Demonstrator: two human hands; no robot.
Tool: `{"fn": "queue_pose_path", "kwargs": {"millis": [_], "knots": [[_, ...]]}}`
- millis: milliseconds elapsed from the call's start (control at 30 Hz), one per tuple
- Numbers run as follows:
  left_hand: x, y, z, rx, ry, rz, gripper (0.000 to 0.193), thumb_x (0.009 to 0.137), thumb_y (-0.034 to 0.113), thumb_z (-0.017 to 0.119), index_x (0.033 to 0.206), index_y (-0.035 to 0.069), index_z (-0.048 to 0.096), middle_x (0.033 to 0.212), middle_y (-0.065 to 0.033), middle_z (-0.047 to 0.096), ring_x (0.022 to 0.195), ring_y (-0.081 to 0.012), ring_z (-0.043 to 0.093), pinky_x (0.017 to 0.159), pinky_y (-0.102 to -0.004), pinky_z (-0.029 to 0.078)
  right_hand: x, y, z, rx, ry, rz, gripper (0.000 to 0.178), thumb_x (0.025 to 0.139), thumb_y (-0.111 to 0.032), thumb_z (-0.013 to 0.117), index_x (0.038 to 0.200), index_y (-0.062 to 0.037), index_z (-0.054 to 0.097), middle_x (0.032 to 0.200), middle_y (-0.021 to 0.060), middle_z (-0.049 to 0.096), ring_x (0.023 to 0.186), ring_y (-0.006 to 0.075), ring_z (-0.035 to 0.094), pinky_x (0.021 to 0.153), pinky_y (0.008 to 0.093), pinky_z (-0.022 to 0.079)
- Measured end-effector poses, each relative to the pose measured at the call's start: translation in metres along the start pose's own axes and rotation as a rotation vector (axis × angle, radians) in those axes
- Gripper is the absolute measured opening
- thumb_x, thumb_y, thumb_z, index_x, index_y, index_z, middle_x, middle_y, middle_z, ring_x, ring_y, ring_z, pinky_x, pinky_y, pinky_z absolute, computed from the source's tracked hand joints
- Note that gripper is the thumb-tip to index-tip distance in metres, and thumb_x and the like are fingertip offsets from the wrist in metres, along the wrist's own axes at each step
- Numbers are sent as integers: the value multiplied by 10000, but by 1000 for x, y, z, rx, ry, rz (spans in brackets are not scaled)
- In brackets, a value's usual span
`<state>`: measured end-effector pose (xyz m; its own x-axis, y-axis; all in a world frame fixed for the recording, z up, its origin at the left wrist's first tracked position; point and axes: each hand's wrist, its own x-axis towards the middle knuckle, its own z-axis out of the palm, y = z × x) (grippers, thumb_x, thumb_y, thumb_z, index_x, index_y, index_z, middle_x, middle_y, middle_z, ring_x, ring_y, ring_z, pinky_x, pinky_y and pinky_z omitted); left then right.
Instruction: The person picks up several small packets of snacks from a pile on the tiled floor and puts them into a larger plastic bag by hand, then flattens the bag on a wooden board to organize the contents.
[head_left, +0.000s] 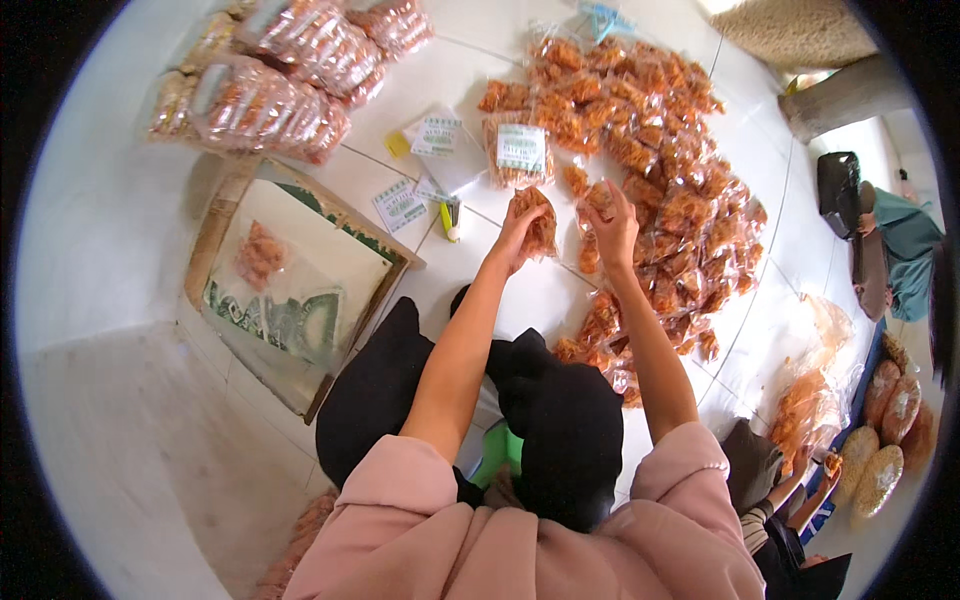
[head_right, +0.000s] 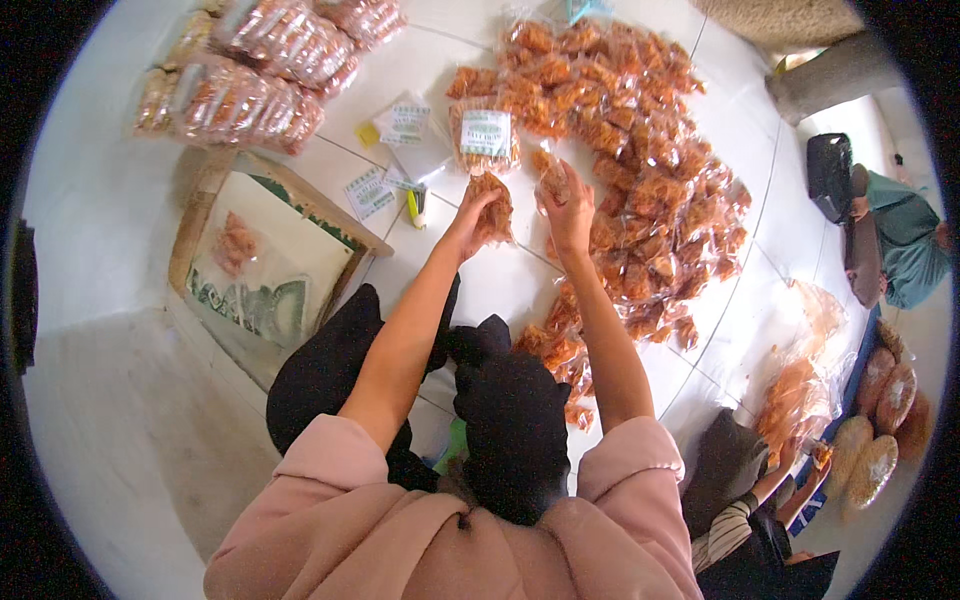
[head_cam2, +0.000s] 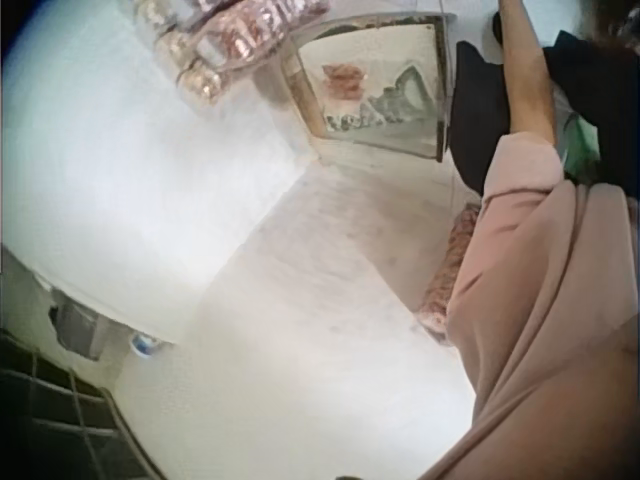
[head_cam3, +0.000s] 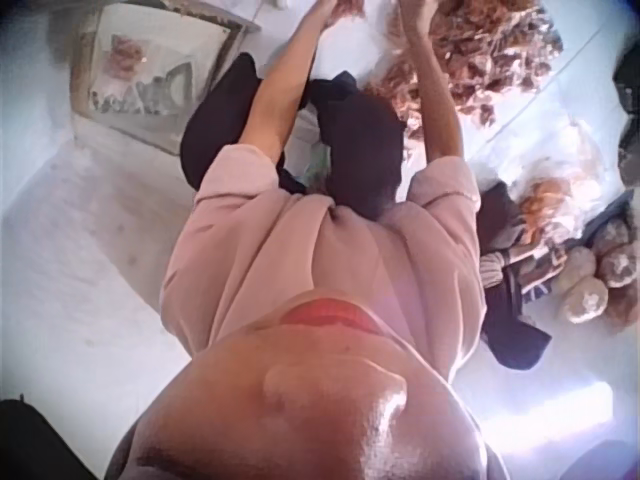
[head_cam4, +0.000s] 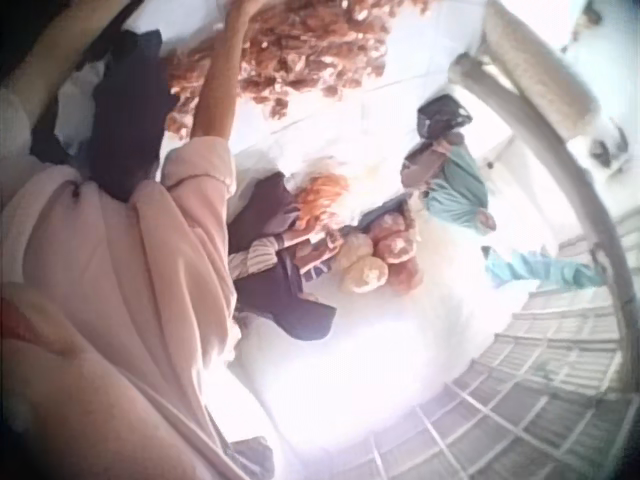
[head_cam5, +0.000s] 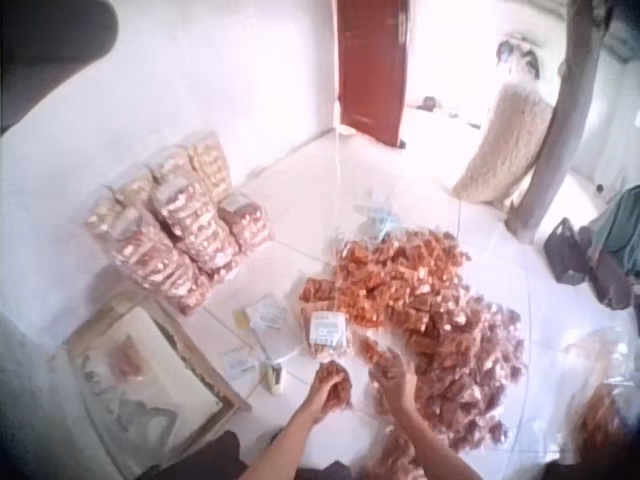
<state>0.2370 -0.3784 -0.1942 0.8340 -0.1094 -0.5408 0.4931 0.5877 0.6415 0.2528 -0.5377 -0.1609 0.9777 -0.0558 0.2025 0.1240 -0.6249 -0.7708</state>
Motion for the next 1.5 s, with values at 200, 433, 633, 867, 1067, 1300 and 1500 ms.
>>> {"fn": "queue_pose_path", "kwargs": {"millis": [200,433,633,867,1067,1300,1500], "knots": [[-70,66,59,-131,-208,225,444,817,234,600,1176,191,344,954,-43,550,778,-186,591,661,-361,540,-2,-110,-59,108,181,-435,339,673,0,643,991,-41,535,1102,159,503,991,350,507,804,381,447],[-174,119,79,15,-203,519,479,805,191,630,1207,153,373,1101,-56,506,959,-144,544,743,-275,495,-51,-198,-82,375,30,-474,393,658,53,623,1021,-25,496,1128,157,500,1036,313,507,842,353,436],[-255,146,49,142,-167,727,586,857,278,560,1338,197,234,1238,-32,365,1085,-138,437,837,-292,434,-81,-261,-56,486,132,-500,432,710,88,542,1125,-2,460,1071,145,517,1003,286,519,839,319,436],[-291,175,-37,-68,70,745,490,904,354,455,1295,214,194,1215,-66,409,1021,-186,514,778,-337,500,-125,-314,-8,599,-374,-849,789,642,-89,726,1301,-41,295,1336,171,302,1239,326,306,1020,399,280],[-307,177,-70,-149,-80,838,450,918,388,414,1286,261,187,1071,-46,500,806,-138,567,545,-279,468,-119,-321,39,622,-511,-712,665,711,68,627,1291,-26,314,1294,137,361,1162,241,415,933,322,401],[-344,190,-86,-112,62,894,575,841,71,529,1310,242,246,858,-31,536,596,-115,542,404,-229,413,-138,-345,64,781,-488,-604,591,764,-2,607,1282,-21,323,1268,135,391,1157,227,412,939,336,391],[-354,189,-119,-139,82,701,470,842,175,509,1265,183,305,1070,-53,512,901,-168,567,676,-295,496,-152,-355,66,549,-529,-723,728,661,-91,729,1274,-48,340,1299,118,378,1136,288,347,974,359,321]]}}
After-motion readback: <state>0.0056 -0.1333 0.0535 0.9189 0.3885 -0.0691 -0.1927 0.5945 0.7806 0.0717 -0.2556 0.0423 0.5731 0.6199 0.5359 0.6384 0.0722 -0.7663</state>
